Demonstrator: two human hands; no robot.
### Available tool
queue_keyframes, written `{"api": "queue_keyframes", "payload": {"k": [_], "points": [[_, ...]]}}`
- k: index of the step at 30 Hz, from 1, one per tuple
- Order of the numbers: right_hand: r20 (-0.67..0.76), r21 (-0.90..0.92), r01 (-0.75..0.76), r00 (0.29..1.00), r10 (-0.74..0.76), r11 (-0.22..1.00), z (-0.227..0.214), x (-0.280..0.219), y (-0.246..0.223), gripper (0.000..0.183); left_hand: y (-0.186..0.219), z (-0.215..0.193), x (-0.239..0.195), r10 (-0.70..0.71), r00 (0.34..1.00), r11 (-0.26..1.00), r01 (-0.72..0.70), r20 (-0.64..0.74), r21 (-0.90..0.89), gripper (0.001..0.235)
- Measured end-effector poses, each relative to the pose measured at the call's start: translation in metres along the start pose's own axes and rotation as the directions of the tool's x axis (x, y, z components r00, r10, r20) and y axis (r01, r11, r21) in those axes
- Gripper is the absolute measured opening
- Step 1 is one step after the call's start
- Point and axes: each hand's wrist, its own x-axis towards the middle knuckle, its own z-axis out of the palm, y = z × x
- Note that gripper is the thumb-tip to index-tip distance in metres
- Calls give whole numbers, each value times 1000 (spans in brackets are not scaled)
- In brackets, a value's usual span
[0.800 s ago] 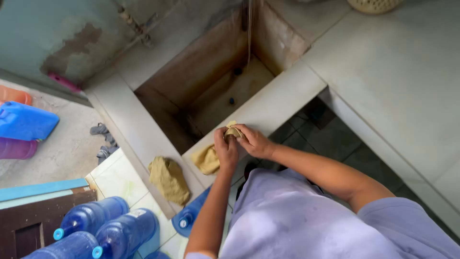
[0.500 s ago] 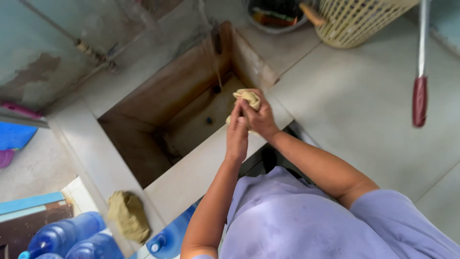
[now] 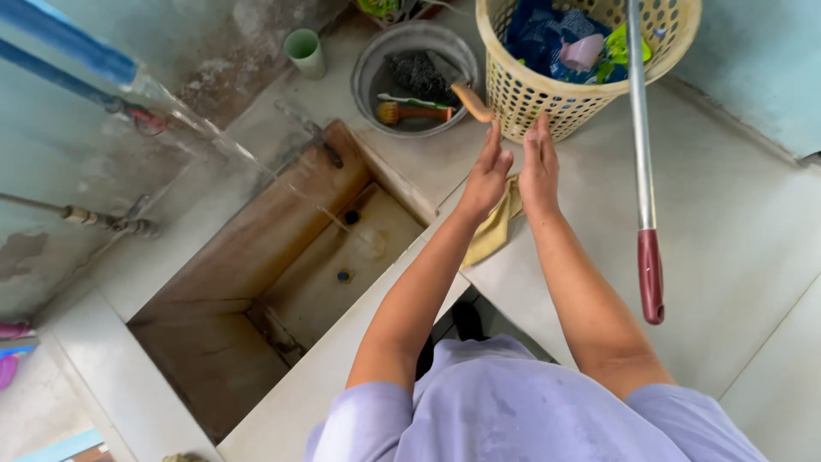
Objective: Washing a basin and large blue water jugs with soap, water, and a brush.
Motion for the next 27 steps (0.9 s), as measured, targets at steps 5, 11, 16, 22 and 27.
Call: {"api": "queue_keyframes", "payload": {"k": [5, 11, 16, 22, 27], "points": [[-1, 47, -9, 1000, 9, 999, -24, 25, 9, 71, 0, 50, 48, -25, 999, 988, 30, 39, -150, 62], [-104, 84, -115, 987, 124, 990, -7, 26, 27, 68, -4, 11, 36, 16, 966, 1000, -14, -259, 11, 35], [-1, -562, 135, 987, -164, 816, 45, 27, 34, 55, -56, -81, 61, -63, 557, 987, -91, -828, -136, 31], [205, -793, 317, 943, -263, 520, 80, 81, 42, 67, -54, -144, 94, -585, 516, 801, 248, -625, -545, 64], [326, -831, 347, 937, -124, 435, 85, 66, 28, 65, -88, -183, 61, -650, 553, 732, 270, -521, -626, 69]]}}
